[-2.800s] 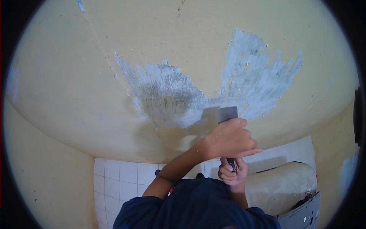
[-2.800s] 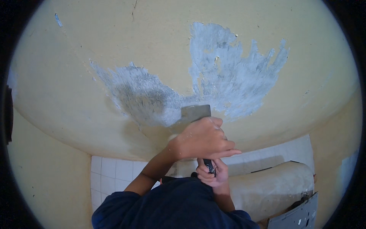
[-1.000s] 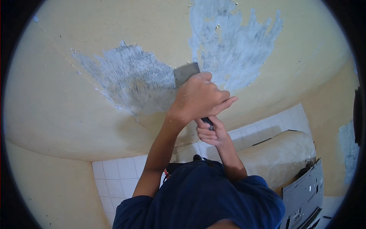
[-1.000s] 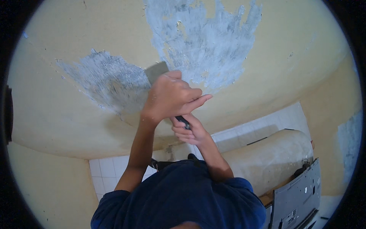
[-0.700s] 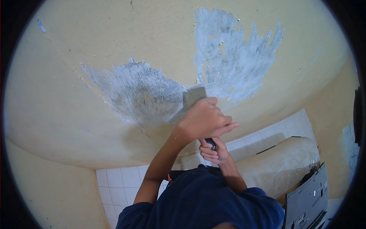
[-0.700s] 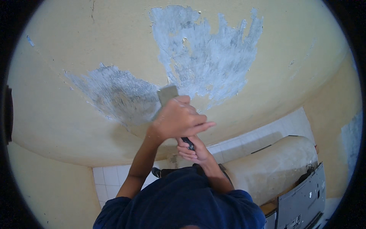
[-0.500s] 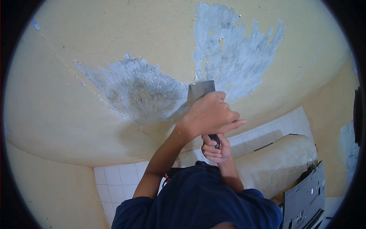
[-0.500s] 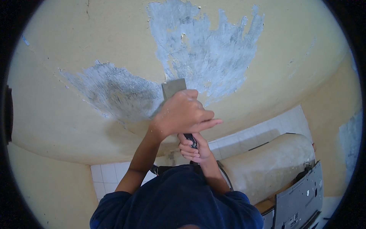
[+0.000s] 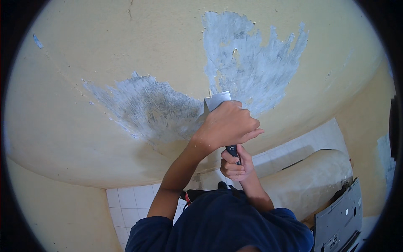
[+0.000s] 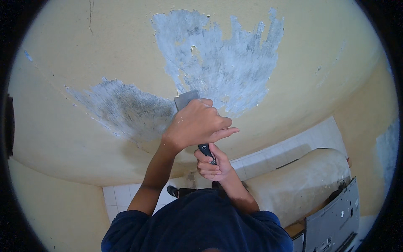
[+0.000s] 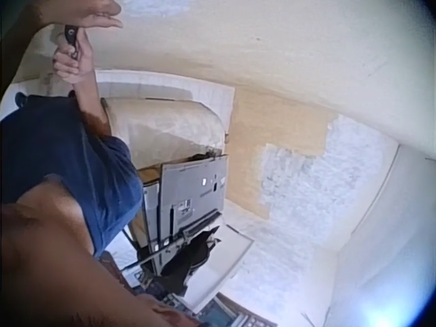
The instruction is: Scraping old paint or plaster off a room wall using a putty knife.
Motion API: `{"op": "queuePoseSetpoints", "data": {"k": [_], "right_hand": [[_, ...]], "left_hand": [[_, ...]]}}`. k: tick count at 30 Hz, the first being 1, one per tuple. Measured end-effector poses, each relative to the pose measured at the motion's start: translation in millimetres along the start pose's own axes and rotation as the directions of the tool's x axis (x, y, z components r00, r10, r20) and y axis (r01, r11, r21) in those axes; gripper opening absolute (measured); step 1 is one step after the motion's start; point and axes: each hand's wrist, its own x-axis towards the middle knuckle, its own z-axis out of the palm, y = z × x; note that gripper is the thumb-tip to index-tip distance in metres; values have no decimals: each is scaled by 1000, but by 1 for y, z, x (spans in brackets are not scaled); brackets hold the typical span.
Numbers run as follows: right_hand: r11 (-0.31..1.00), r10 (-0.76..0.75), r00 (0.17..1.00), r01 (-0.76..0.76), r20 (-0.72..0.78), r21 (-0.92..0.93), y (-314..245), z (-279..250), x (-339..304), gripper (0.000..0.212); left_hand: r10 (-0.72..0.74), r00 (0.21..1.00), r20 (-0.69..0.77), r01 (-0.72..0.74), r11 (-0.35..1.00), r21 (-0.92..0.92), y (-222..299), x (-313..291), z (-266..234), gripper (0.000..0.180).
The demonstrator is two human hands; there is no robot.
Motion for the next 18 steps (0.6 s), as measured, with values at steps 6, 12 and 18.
{"op": "queuePoseSetpoints", "data": {"k": [6, 12, 18], "right_hand": [[999, 27, 999, -29, -46, -33, -1, -2, 6, 48], [994, -33, 987, 15, -155, -113, -21, -30, 19, 49], [956, -44, 997, 61, 68, -288, -40, 59, 68, 46]], "left_hand": [[2, 1000, 2, -2, 997, 76, -3, -3, -1, 39], [73, 994, -84, -47, 961, 274, -20, 3, 16, 38], [180, 899, -400, -74, 961, 266, -23, 36, -75, 37]]}}
